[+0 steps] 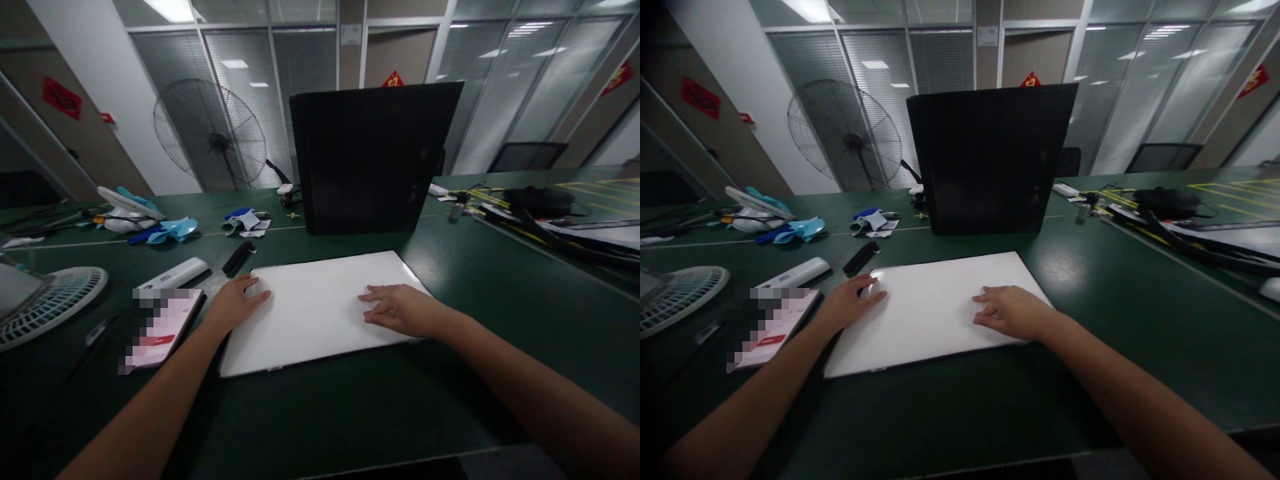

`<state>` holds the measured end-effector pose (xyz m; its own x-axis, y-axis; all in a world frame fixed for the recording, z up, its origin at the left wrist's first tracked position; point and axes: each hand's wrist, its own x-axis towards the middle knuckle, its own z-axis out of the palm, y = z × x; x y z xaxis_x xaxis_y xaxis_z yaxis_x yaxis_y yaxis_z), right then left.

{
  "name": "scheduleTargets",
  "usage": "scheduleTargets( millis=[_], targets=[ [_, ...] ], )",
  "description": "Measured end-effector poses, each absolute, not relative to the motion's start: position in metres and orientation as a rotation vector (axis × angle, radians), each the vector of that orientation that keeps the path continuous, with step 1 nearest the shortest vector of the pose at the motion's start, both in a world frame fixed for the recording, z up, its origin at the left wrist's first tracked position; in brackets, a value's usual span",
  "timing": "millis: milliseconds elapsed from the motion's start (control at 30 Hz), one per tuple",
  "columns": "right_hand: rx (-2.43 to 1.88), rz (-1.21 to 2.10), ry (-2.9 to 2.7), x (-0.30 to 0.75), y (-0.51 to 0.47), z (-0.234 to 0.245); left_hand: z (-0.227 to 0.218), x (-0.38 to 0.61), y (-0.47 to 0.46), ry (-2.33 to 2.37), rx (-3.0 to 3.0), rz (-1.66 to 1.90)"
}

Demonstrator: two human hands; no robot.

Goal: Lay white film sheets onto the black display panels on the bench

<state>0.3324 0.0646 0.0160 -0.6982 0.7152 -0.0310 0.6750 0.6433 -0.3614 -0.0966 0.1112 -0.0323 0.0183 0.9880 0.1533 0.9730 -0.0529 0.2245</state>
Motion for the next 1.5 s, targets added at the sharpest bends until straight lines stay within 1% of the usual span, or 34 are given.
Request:
scheduleTargets(
  millis=[133,233,300,367,433,500,667,800,1100,1233,1333,1433,1500],
  targets=[
    [-1.147,0.526,-2.751,0.332,0.065,0.015,-0.029,-0.095,0.111,2.116,2.19,0.379],
    [-1.248,0.372,-2.677,0.331,0.068,0.009,-0.024,-0.091,0.109,2.13,2.177,0.323],
    [-1.496,0.169,-2.522,0.334,0.073,0.002,-0.022,-0.09,0.109,2.141,2.168,0.292],
    [-1.833,-0.011,-2.316,0.34,0.079,-0.005,-0.023,-0.09,0.109,2.148,2.161,0.286],
    [-2.1,-0.062,-2.186,0.349,0.087,-0.01,-0.026,-0.092,0.109,2.15,2.164,0.296],
    [-2.199,0.0,-2.161,0.357,0.094,-0.013,-0.029,-0.094,0.11,2.154,2.174,0.31],
    [-2.2,0.182,-1.949,0.365,0.105,-0.015,-0.029,-0.095,0.111,2.166,2.175,0.272],
    [-2.04,0.489,-1.763,0.37,0.11,-0.014,-0.027,-0.096,0.111,2.16,2.156,0.253],
    [-1.683,0.887,-1.387,0.389,0.121,0.002,-0.024,-0.102,0.113,2.157,2.105,0.214],
    [-1.479,1.107,-1.078,0.396,0.122,0.006,-0.021,-0.103,0.113,2.178,2.079,0.198],
    [-1.398,1.18,-0.859,0.401,0.123,0.009,-0.022,-0.103,0.114,2.173,2.068,0.232],
    [-1.421,1.195,-0.722,0.406,0.125,0.013,-0.022,-0.103,0.114,2.166,2.069,0.26],
    [-1.448,1.284,-0.668,0.407,0.125,0.013,-0.021,-0.103,0.115,2.161,2.072,0.264]
  ],
)
